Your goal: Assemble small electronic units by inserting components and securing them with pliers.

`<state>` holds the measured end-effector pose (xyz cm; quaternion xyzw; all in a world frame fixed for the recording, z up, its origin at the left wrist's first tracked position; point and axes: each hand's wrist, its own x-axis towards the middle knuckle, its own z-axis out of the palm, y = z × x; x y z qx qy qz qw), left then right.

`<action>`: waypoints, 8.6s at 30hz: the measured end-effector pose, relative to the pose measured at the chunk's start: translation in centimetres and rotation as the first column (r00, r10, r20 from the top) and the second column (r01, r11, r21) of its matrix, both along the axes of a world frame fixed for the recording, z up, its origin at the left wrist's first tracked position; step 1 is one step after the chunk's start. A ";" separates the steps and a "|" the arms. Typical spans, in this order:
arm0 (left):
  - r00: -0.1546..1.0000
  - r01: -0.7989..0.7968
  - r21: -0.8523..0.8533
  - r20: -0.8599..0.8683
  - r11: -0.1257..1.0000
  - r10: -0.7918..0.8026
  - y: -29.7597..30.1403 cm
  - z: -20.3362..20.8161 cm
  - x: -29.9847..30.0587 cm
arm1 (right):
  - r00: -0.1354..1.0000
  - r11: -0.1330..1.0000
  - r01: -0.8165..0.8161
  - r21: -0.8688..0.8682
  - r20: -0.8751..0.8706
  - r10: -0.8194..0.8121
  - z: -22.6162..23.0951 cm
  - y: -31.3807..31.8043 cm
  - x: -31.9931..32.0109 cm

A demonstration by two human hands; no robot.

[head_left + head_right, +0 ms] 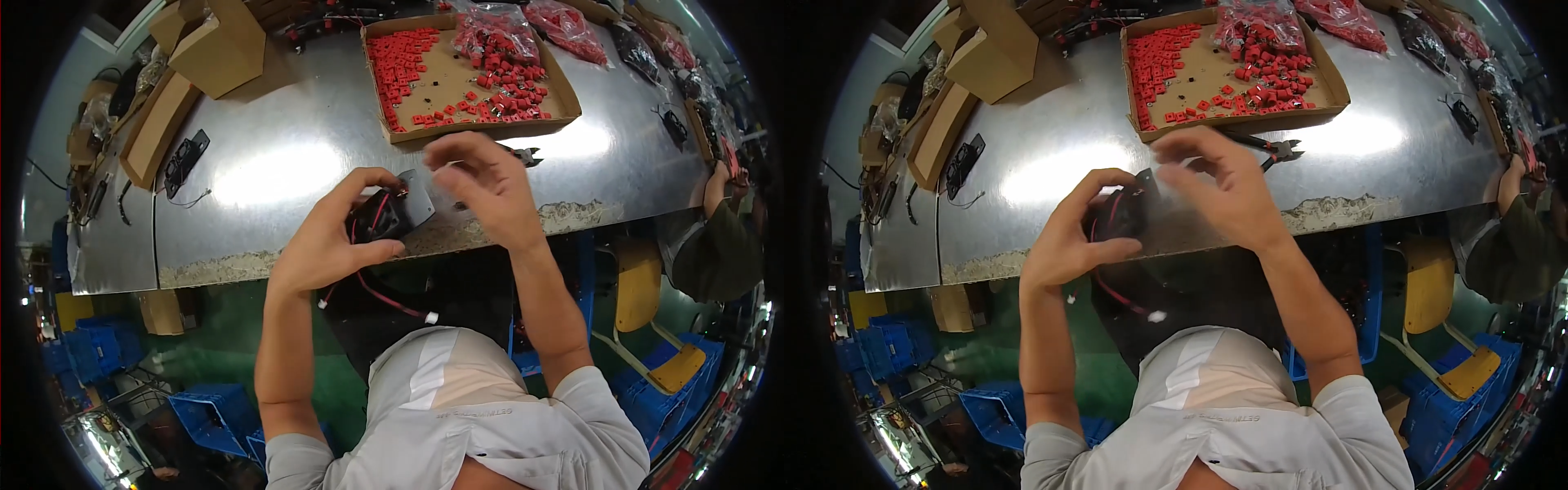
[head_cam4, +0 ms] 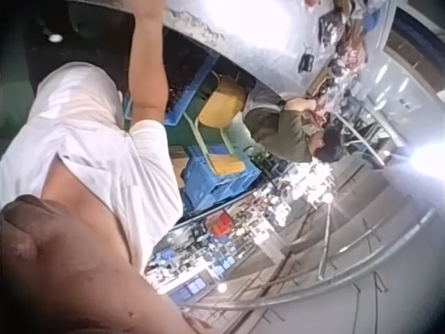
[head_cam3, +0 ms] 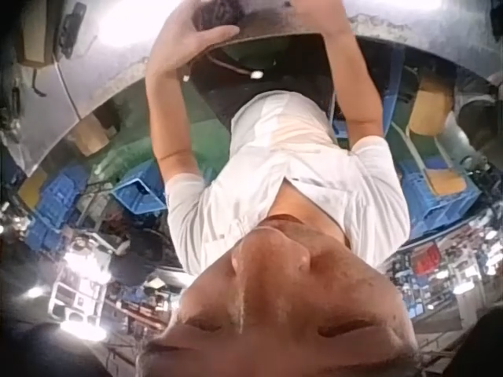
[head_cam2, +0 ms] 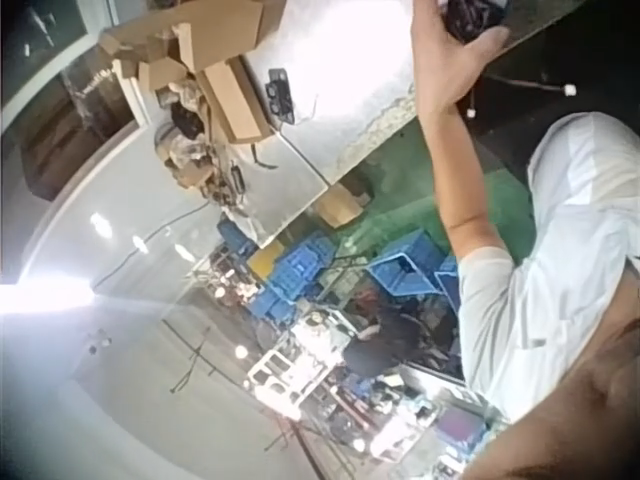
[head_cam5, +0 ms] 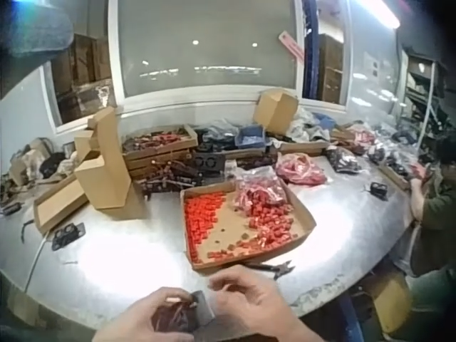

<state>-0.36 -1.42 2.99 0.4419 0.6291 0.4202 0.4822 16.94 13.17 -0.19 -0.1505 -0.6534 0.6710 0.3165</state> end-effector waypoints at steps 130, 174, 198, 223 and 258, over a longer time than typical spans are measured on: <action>0.780 0.096 0.075 -0.625 0.993 -0.029 1.0 -1.5 -0.4 | 0.986 0.962 0.145 -0.231 -0.049 -0.160 -1.8 0.1 3.2; 0.741 0.121 0.119 -0.672 0.986 -0.010 0.6 -1.9 -0.6 | 0.962 0.864 -0.077 0.498 0.264 -0.066 -2.1 0.0 -1.3; 0.745 0.131 0.103 -0.667 0.986 -0.029 0.8 -1.9 -0.7 | 0.785 0.434 -0.253 0.865 0.446 -0.431 -2.3 4.2 3.6; 0.771 0.106 0.083 -0.636 0.991 -0.029 0.6 -1.7 -0.6 | 0.931 0.906 -0.124 -0.404 -0.364 -0.035 1.6 -0.1 -4.9; 0.769 0.063 0.085 -0.639 0.994 0.006 0.6 -1.7 -0.3 | 0.881 0.971 -0.039 -0.238 -0.466 -0.079 0.9 -0.8 -4.5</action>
